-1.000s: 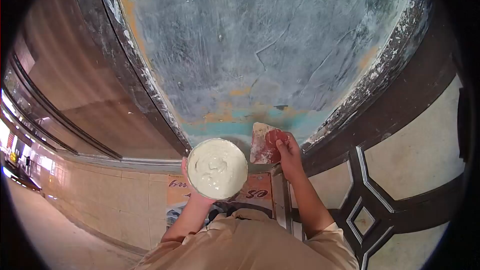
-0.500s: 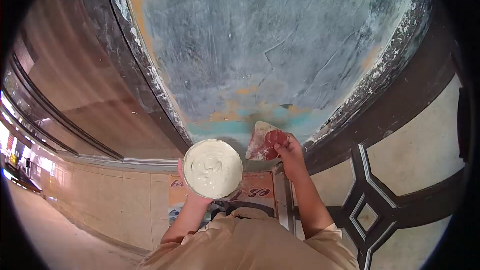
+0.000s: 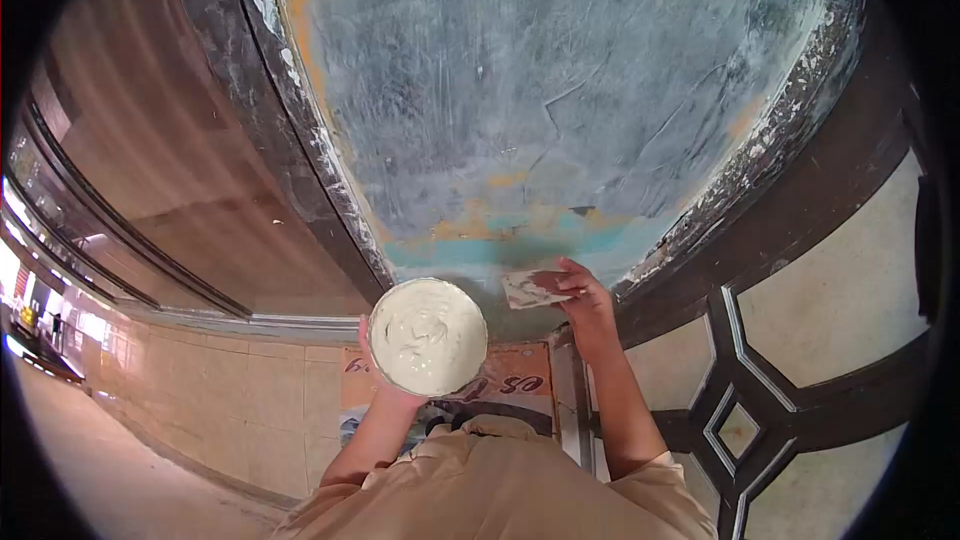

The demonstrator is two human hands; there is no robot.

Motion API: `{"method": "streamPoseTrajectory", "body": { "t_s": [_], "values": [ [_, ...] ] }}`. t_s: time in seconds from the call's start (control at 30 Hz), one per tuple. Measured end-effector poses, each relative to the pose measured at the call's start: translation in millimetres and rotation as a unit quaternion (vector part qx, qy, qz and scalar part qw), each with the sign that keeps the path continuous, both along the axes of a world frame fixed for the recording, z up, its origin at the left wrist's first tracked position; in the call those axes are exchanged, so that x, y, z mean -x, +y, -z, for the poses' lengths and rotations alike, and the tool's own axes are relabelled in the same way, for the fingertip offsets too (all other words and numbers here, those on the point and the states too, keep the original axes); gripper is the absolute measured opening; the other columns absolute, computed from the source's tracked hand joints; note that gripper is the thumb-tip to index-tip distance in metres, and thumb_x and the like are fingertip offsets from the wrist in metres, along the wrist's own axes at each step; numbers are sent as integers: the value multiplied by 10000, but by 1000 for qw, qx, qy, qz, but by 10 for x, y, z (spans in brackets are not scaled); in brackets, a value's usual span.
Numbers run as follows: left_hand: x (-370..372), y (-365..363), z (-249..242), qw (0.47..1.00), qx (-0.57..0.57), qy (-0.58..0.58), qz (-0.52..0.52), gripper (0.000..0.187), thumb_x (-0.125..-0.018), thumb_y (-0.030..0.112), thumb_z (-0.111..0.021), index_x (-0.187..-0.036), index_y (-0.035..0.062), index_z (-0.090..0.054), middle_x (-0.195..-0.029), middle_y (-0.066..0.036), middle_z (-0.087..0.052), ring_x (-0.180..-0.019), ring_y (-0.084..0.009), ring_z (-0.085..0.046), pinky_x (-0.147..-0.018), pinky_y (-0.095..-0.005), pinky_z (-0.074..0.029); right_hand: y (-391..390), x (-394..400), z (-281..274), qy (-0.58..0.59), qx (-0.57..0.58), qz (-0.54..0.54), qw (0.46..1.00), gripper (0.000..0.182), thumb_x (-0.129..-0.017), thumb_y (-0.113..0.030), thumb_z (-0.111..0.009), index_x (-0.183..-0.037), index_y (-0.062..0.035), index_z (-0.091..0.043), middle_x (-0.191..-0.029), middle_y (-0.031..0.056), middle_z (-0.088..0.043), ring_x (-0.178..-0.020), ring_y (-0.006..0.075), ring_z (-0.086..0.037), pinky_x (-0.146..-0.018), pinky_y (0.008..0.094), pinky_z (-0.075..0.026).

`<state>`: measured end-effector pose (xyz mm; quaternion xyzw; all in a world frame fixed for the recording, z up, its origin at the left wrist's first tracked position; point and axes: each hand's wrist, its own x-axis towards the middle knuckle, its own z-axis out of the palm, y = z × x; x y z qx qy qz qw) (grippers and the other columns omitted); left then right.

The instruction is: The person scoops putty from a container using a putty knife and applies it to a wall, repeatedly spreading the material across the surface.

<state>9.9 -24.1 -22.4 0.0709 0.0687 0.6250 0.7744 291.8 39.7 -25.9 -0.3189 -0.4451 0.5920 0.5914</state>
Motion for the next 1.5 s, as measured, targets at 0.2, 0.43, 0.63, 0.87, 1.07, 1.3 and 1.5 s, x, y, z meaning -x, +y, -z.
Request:
{"method": "streamPoseTrajectory", "body": {
  "t_s": [0.2, 0.43, 0.63, 0.87, 1.07, 1.3, 1.5],
  "values": [
    [39, 0, 27, 1000, -3, -3, -10, 807, -918, 734, -336, -1485, 169, -429, -1518, -114, -443, -1364, -376, -438, -1119, -583, -352, -3, 34, 93, 5, -36, -1, 999, 195, -856, 16, -639, -1025, -79, -655, -1421, 87, -490, -1216, 197, -558, -934, 347, -519],
    [91, -27, 29, 999, 32, -28, -2, 837, -900, 736, -354, -1488, 146, -426, -1519, -143, -435, -1347, -395, -455, -1100, -596, -368, -127, -26, 73, -70, 54, -20, 996, 216, -898, 11, -553, -1076, -69, -645, -1179, 43, -639, -1065, 138, -606, -828, 267, -498],
    [121, -8, 76, 1000, 9, -27, -4, 840, -900, 734, -363, -1491, 139, -421, -1515, -147, -440, -1343, -395, -459, -1097, -593, -373, -88, -117, 118, -57, 90, -12, 994, 259, -926, 63, -525, -1122, -73, -625, -1163, 43, -622, -1124, 136, -576, -927, 288, -465],
    [127, -26, 33, 999, 38, 24, 0, 836, -900, 728, -358, -1489, 138, -422, -1513, -142, -444, -1356, -378, -454, -1110, -575, -368, 10, 95, -243, -103, 81, -57, 990, 230, -928, 51, -567, -1131, -54, -589, -1179, 34, -607, -1094, 132, -589, -930, 271, -463],
    [76, -15, -8, 998, 52, 39, -2, 825, -901, 728, -347, -1491, 155, -424, -1515, -133, -447, -1363, -375, -451, -1127, -569, -354, 145, 323, -55, -95, 99, -111, 984, 277, -931, 49, -556, -1180, -70, -575, -1163, 26, -623, -914, 79, -578, -730, 234, -479],
    [172, -37, 122, 1000, 2, -3, 20, 838, -892, 727, -373, -1505, 156, -402, -1522, -133, -436, -1372, -370, -442, -1122, -576, -362, 184, 144, -249, -110, 85, -38, 990, 487, -932, 11, -579, -1389, -109, -462, -1215, 63, -607, -1010, 108, -596, -863, 242, -477],
    [188, 9, 125, 999, -14, -16, 32, 852, -894, 738, -320, -1509, 155, -399, -1524, -131, -438, -1379, -369, -437, -1137, -573, -337, 182, 294, -1028, -225, -2, -114, 968, 399, -904, 32, -593, -1297, -22, -553, -1147, 52, -643, -1062, 128, -614, -874, 273, -506]
  ]
}}
